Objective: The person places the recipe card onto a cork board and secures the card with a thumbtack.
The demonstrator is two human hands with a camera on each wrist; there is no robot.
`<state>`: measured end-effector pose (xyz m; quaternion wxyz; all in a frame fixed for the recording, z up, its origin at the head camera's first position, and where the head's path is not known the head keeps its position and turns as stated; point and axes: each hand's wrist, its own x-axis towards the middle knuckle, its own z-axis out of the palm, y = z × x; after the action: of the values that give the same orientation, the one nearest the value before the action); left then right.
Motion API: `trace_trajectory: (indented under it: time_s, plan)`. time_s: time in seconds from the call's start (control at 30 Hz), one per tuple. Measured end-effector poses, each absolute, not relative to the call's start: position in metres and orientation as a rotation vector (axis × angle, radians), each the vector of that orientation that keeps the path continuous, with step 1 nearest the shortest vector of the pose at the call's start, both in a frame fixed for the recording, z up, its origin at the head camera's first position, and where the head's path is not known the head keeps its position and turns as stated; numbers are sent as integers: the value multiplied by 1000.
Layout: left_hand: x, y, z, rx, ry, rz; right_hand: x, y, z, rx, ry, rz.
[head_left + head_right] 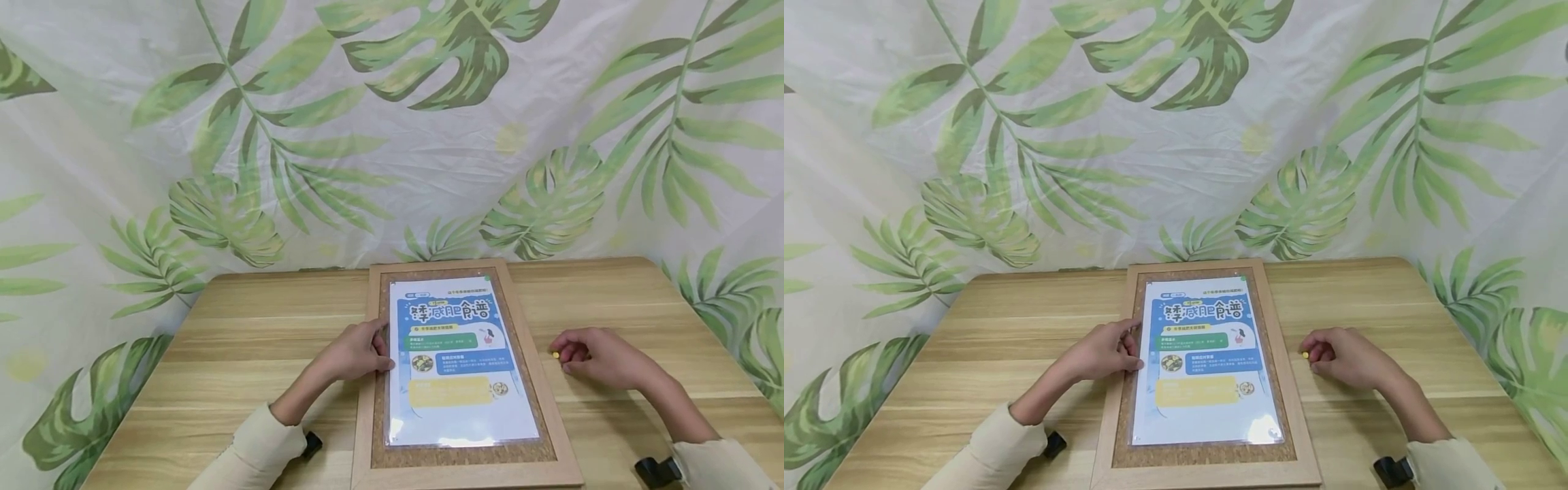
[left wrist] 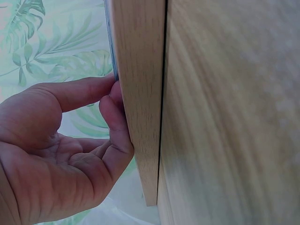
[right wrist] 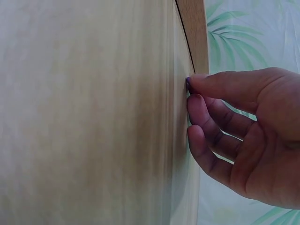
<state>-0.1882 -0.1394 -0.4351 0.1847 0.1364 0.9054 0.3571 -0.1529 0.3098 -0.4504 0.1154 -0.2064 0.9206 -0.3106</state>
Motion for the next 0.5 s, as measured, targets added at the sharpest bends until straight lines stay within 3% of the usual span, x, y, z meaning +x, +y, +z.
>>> trace_trajectory:
  time_s: [0.5]
  plan:
    - [-189,-139,-435,391,2554,1002,-147,313,-451,-615,2724,-903]
